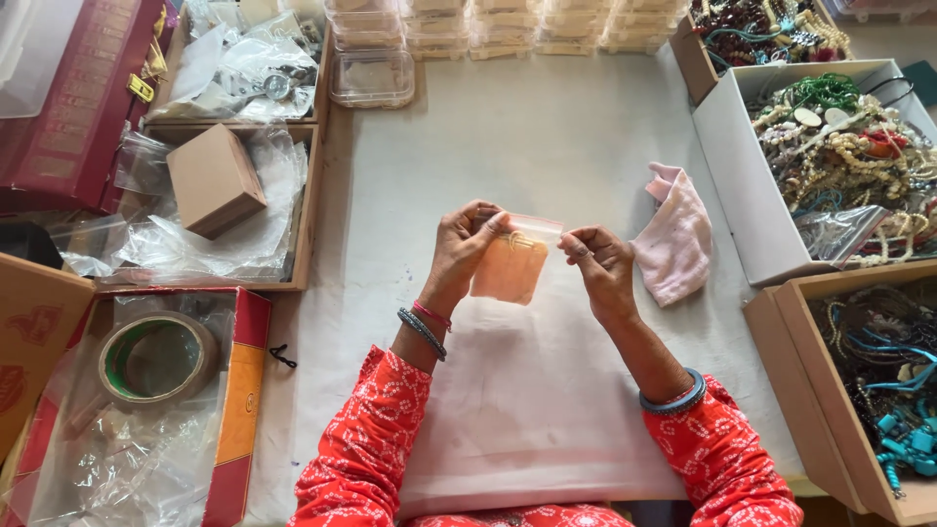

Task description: The person wipes a necklace with a cloth, places a jewelry item into a small plastic bag, puts the bag into a small pouch, and then places jewelry into a plastic box.

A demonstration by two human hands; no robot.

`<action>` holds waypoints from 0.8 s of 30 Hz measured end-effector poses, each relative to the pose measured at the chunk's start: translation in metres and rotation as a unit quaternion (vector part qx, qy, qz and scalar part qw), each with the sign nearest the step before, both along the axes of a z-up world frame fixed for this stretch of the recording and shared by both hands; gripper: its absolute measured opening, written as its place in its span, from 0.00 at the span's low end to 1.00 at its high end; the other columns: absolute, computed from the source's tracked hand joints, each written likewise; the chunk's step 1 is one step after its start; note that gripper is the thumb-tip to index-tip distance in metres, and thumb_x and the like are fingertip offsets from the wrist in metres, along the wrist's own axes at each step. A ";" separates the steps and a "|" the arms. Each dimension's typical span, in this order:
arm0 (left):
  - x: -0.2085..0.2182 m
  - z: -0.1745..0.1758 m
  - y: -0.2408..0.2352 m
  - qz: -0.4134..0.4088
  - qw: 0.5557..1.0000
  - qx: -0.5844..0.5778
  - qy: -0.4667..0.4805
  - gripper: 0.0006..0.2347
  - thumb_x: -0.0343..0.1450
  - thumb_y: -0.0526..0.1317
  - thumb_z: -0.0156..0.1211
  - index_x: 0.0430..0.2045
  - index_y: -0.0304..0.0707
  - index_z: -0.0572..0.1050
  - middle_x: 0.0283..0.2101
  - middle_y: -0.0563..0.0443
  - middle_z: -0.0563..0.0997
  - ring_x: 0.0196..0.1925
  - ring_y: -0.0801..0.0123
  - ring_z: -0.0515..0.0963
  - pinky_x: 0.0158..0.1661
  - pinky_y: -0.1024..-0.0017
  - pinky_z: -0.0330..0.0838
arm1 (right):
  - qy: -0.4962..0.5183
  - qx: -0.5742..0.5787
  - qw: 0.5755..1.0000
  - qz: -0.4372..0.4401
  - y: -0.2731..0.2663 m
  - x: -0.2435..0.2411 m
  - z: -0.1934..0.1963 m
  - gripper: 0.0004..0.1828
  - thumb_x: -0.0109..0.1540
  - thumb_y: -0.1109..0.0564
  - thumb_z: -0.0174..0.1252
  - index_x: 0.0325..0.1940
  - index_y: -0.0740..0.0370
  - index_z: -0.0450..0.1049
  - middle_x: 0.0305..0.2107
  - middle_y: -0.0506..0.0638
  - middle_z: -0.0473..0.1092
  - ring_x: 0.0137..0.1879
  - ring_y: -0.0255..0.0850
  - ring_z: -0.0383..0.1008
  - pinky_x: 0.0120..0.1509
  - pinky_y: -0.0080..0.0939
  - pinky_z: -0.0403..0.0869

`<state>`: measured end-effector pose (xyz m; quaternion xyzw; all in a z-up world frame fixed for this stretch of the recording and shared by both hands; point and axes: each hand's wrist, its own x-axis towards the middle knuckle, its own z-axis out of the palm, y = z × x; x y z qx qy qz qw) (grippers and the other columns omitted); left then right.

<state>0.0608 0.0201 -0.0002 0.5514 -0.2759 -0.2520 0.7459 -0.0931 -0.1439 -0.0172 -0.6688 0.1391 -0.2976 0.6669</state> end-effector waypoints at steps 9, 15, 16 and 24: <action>-0.008 -0.006 -0.004 -0.007 1.000 0.005 0.014 0.08 0.74 0.38 0.64 0.35 0.30 0.80 0.32 0.56 0.82 0.35 0.81 0.79 0.37 0.79 0.77 | 0.032 0.066 0.992 0.101 0.019 0.002 -0.003 0.14 0.67 0.54 0.58 0.53 0.64 0.76 0.34 0.44 0.76 0.38 0.30 0.73 0.43 0.32 0.74; -0.006 0.010 -0.001 0.005 0.992 0.080 0.098 0.10 0.74 0.45 0.62 0.37 0.35 0.79 0.32 0.59 0.81 0.34 0.82 0.77 0.35 0.79 0.73 | 0.034 0.105 0.992 0.057 0.016 0.003 -0.010 0.11 0.70 0.57 0.57 0.47 0.68 0.79 0.32 0.47 0.76 0.36 0.31 0.74 0.39 0.34 0.75; -0.004 0.011 0.000 -0.004 0.985 0.124 0.122 0.11 0.73 0.46 0.62 0.38 0.37 0.79 0.32 0.59 0.81 0.33 0.81 0.75 0.34 0.79 0.70 | 0.031 0.132 0.990 0.034 0.014 0.004 -0.009 0.10 0.69 0.57 0.57 0.47 0.67 0.78 0.33 0.47 0.76 0.37 0.32 0.75 0.40 0.35 0.76; 0.009 -0.037 0.001 -0.127 0.984 0.056 0.112 0.10 0.72 0.41 0.67 0.36 0.30 0.80 0.34 0.56 0.82 0.36 0.79 0.78 0.38 0.77 0.75 | 0.037 0.089 0.995 0.019 -0.005 0.004 -0.003 0.13 0.68 0.57 0.58 0.54 0.67 0.75 0.41 0.47 0.77 0.44 0.29 0.76 0.49 0.33 0.76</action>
